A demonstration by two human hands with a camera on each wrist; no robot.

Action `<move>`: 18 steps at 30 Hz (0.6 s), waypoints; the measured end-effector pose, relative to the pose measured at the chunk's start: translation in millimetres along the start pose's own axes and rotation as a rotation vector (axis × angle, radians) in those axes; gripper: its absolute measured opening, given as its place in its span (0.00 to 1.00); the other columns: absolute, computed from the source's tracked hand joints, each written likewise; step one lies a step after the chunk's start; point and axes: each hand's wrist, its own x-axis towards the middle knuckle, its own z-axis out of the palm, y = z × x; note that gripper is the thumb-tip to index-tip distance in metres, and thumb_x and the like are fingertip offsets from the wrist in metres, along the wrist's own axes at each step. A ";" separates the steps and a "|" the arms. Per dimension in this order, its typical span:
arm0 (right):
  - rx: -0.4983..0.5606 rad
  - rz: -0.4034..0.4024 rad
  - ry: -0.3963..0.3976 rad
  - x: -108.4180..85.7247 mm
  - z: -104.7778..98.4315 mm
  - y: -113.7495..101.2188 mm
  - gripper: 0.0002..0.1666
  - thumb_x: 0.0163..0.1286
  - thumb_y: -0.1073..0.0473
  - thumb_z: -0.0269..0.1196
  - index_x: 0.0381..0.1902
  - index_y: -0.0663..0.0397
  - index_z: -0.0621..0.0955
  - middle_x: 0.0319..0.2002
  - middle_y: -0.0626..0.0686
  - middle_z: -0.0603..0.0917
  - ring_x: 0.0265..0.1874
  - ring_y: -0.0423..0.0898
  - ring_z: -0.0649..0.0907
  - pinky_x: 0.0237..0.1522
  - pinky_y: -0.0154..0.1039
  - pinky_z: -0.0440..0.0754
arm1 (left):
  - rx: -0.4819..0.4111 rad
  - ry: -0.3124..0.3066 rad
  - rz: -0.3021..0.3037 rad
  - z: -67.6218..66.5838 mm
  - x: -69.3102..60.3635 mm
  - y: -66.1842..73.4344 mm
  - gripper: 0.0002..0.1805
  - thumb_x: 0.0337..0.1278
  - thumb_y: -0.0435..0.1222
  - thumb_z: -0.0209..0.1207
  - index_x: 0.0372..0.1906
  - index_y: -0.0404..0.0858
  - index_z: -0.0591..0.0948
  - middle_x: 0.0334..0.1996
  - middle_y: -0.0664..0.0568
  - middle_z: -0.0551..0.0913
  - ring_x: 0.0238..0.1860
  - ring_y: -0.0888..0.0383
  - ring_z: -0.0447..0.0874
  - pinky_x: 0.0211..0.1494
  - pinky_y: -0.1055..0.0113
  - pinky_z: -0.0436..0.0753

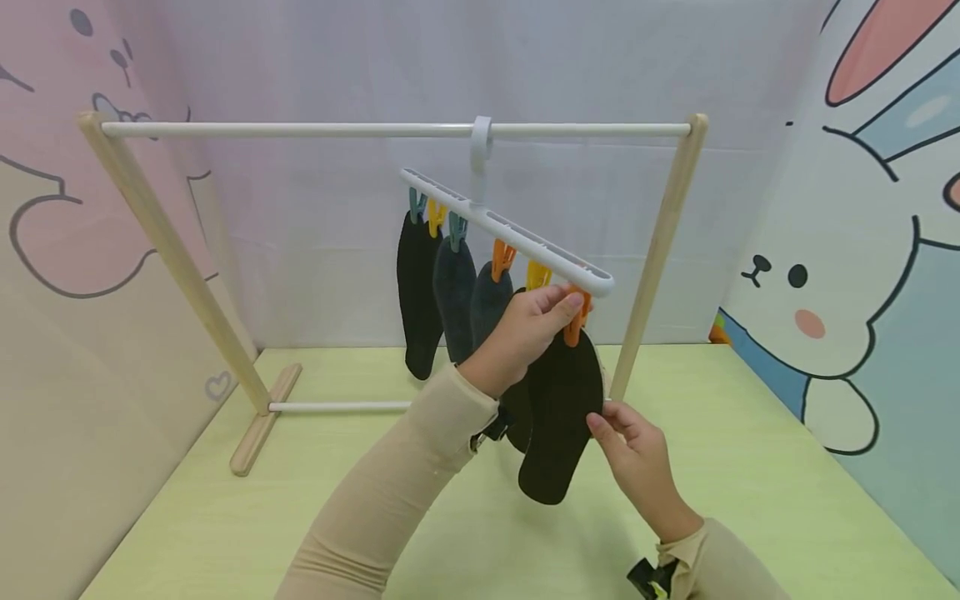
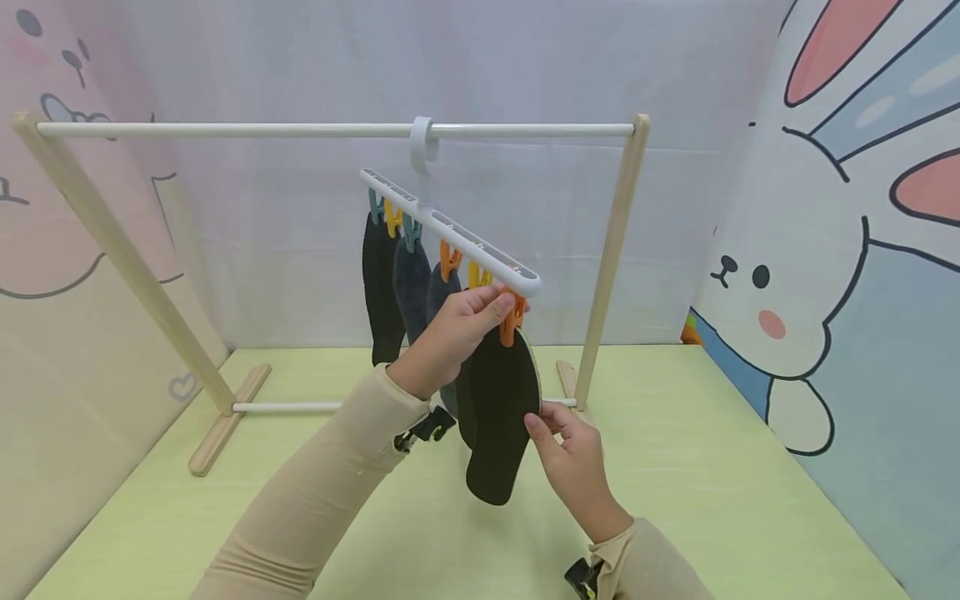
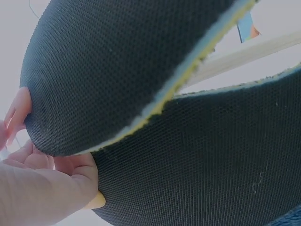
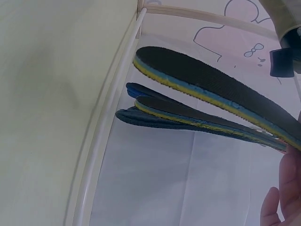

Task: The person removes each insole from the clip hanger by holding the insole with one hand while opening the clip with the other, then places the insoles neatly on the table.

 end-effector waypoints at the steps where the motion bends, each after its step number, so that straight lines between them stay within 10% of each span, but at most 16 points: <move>1: -0.002 0.003 -0.002 0.0 0.4 -0.7 0.03 0.63 0.74 0.62 0.35 0.69 0.81 0.29 0.48 0.84 0.34 0.29 0.80 0.37 0.23 0.75 | -0.002 0.001 0.001 -0.8 -0.3 -0.1 0.17 0.72 0.34 0.49 0.55 0.26 0.77 0.46 0.41 0.80 0.45 0.60 0.71 0.58 0.64 0.71; 18: 0.028 -0.015 0.001 -0.7 -1.9 -2.9 0.04 0.65 0.73 0.61 0.36 0.71 0.81 0.31 0.33 0.80 0.35 0.27 0.79 0.38 0.22 0.74 | -0.042 0.064 0.038 1.4 -5.6 2.7 0.17 0.70 0.33 0.51 0.56 0.27 0.78 0.52 0.40 0.81 0.52 0.60 0.72 0.62 0.63 0.69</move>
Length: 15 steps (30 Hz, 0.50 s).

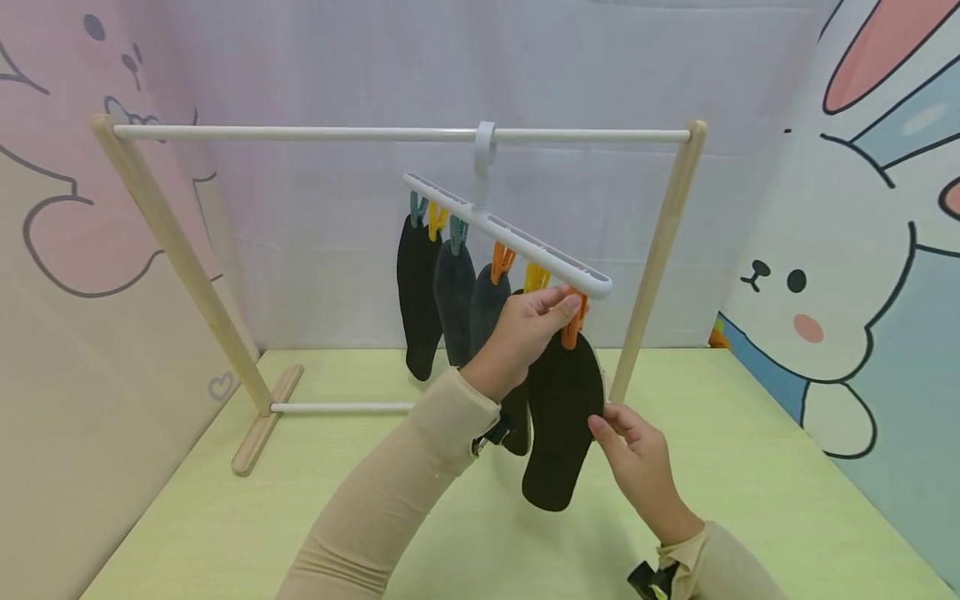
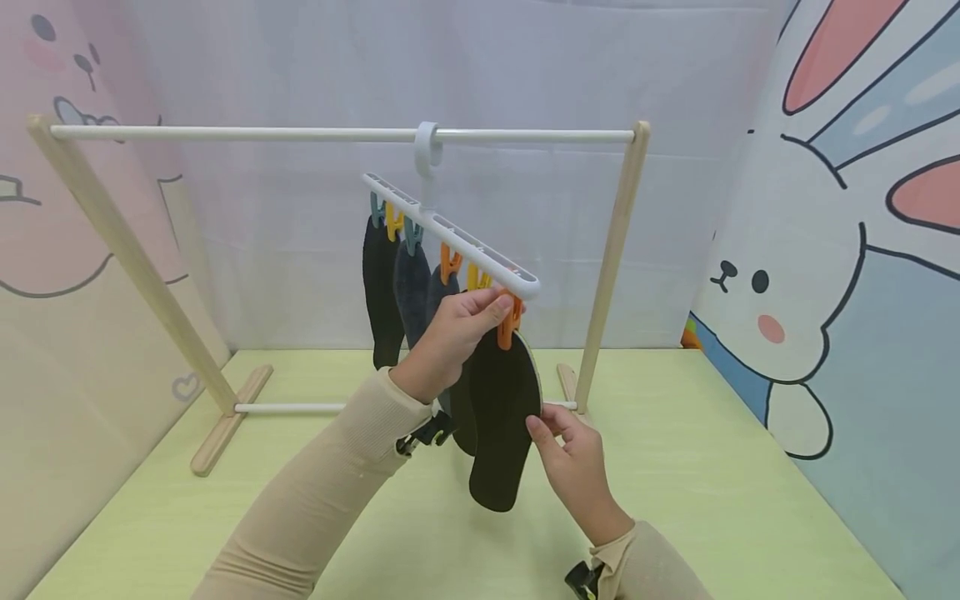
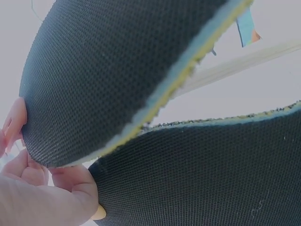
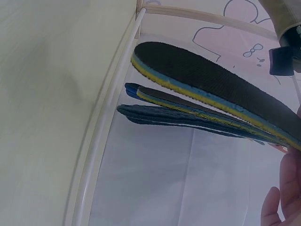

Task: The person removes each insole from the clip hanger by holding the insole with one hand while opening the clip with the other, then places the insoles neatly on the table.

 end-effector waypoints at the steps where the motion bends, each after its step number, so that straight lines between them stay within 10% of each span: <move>1: 0.001 -0.002 0.000 -0.2 -0.1 0.4 0.04 0.65 0.72 0.61 0.36 0.71 0.81 0.31 0.32 0.80 0.35 0.27 0.79 0.38 0.21 0.74 | 0.001 0.006 0.002 0.4 -0.2 0.0 0.17 0.70 0.33 0.51 0.56 0.27 0.78 0.52 0.40 0.80 0.52 0.60 0.73 0.62 0.63 0.69; 15: 0.013 -0.035 0.009 -0.4 -2.0 3.9 0.03 0.64 0.73 0.61 0.36 0.71 0.81 0.31 0.31 0.80 0.34 0.26 0.79 0.37 0.21 0.73 | 0.015 0.054 -0.013 3.7 -0.7 2.3 0.18 0.69 0.33 0.53 0.58 0.29 0.77 0.56 0.42 0.78 0.61 0.53 0.72 0.62 0.61 0.70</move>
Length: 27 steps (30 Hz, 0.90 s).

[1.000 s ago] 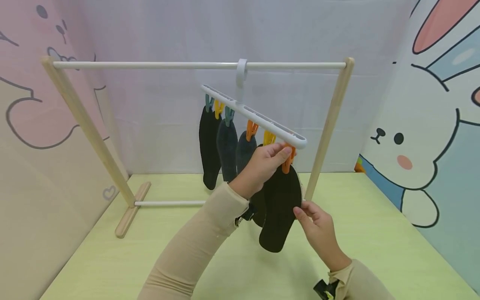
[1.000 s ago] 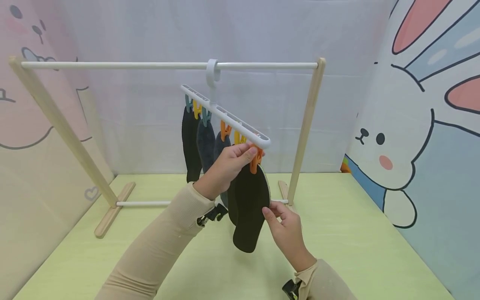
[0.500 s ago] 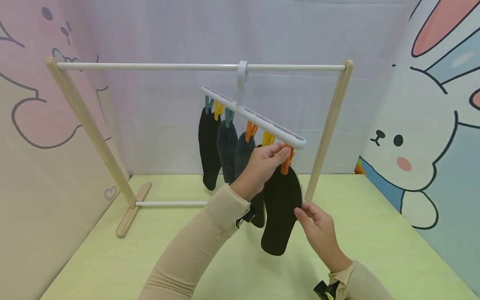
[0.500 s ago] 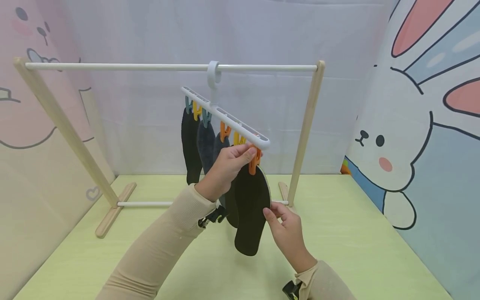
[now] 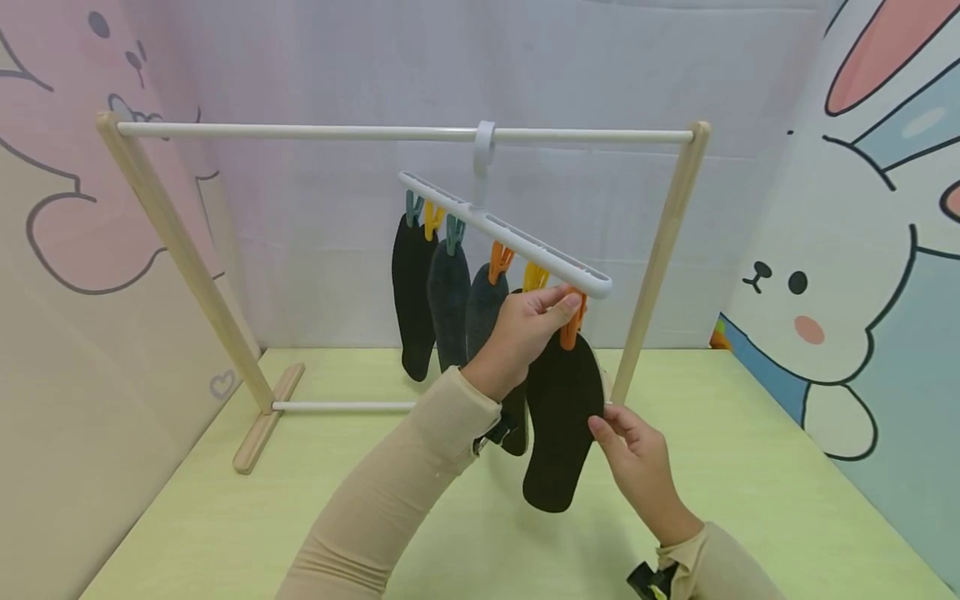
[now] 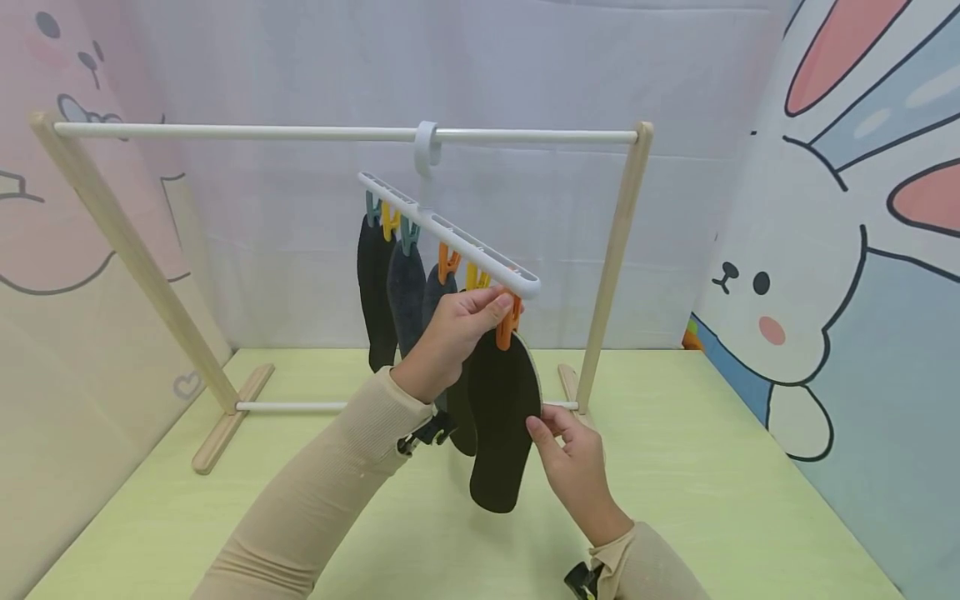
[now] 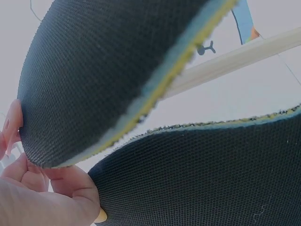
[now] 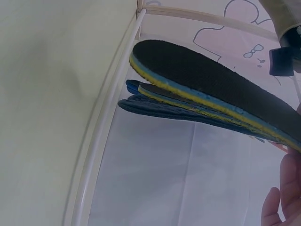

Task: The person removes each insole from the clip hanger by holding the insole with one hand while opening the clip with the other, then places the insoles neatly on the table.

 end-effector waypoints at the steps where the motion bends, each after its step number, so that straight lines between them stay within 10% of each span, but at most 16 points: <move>1: -0.005 -0.001 0.000 0.1 -0.2 0.4 0.03 0.64 0.74 0.61 0.36 0.71 0.81 0.31 0.31 0.80 0.34 0.26 0.79 0.37 0.21 0.73 | 0.001 0.002 0.000 -0.1 0.1 -0.3 0.18 0.69 0.33 0.53 0.58 0.29 0.77 0.56 0.42 0.78 0.60 0.53 0.72 0.62 0.61 0.70; 27: 0.024 -0.033 0.010 -2.8 4.1 6.6 0.02 0.63 0.75 0.61 0.34 0.71 0.80 0.30 0.34 0.81 0.32 0.28 0.78 0.35 0.22 0.73 | 0.025 0.036 -0.018 -1.4 1.6 -3.7 0.17 0.68 0.34 0.54 0.56 0.29 0.79 0.53 0.42 0.81 0.54 0.56 0.74 0.60 0.61 0.73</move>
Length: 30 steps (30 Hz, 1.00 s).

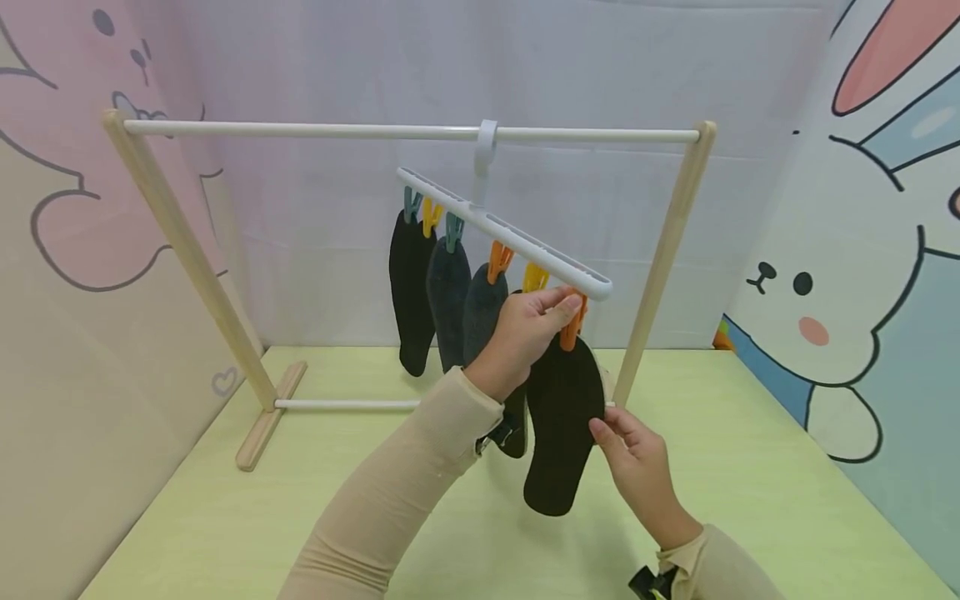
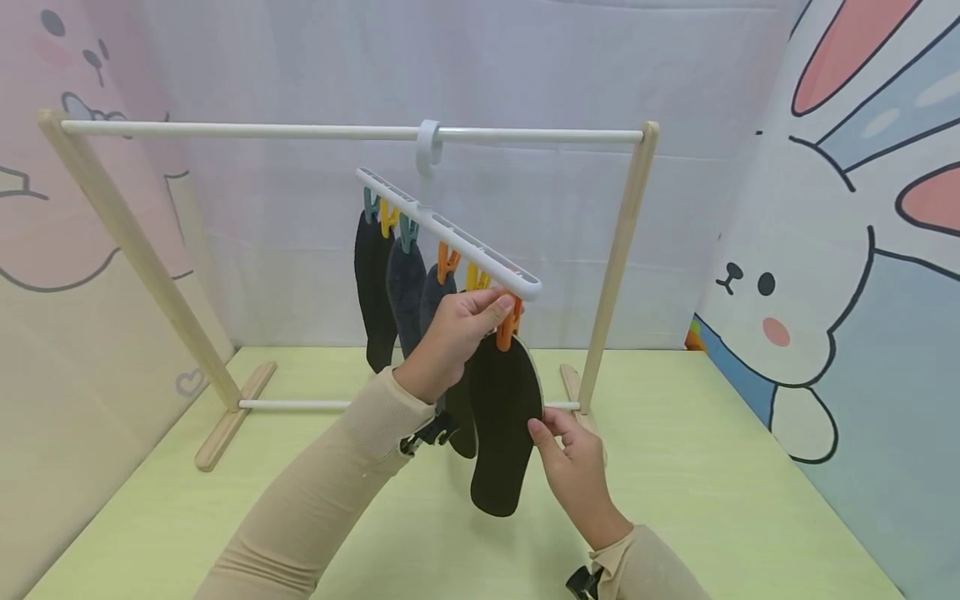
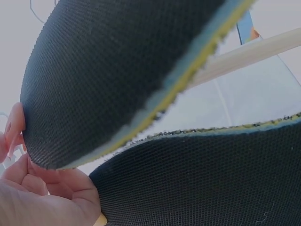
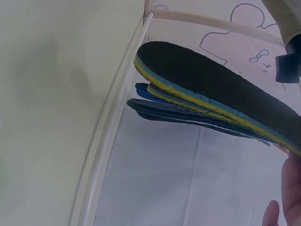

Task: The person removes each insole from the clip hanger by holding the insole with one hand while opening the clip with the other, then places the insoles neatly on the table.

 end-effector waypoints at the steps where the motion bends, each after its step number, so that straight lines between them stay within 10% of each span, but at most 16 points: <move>1: 0.000 0.002 0.000 -0.2 0.1 0.0 0.02 0.63 0.75 0.61 0.34 0.72 0.80 0.30 0.34 0.81 0.32 0.28 0.78 0.35 0.22 0.73 | 0.002 0.001 -0.006 0.3 0.1 0.0 0.17 0.68 0.34 0.54 0.56 0.29 0.79 0.53 0.42 0.81 0.54 0.56 0.74 0.60 0.60 0.72; 30: 0.080 0.051 -0.010 -2.9 -0.5 -0.9 0.03 0.65 0.77 0.58 0.35 0.76 0.79 0.32 0.33 0.80 0.33 0.27 0.79 0.37 0.21 0.76 | 0.018 0.029 0.007 2.8 0.2 0.0 0.17 0.69 0.34 0.53 0.56 0.29 0.79 0.53 0.42 0.81 0.57 0.53 0.75 0.61 0.59 0.72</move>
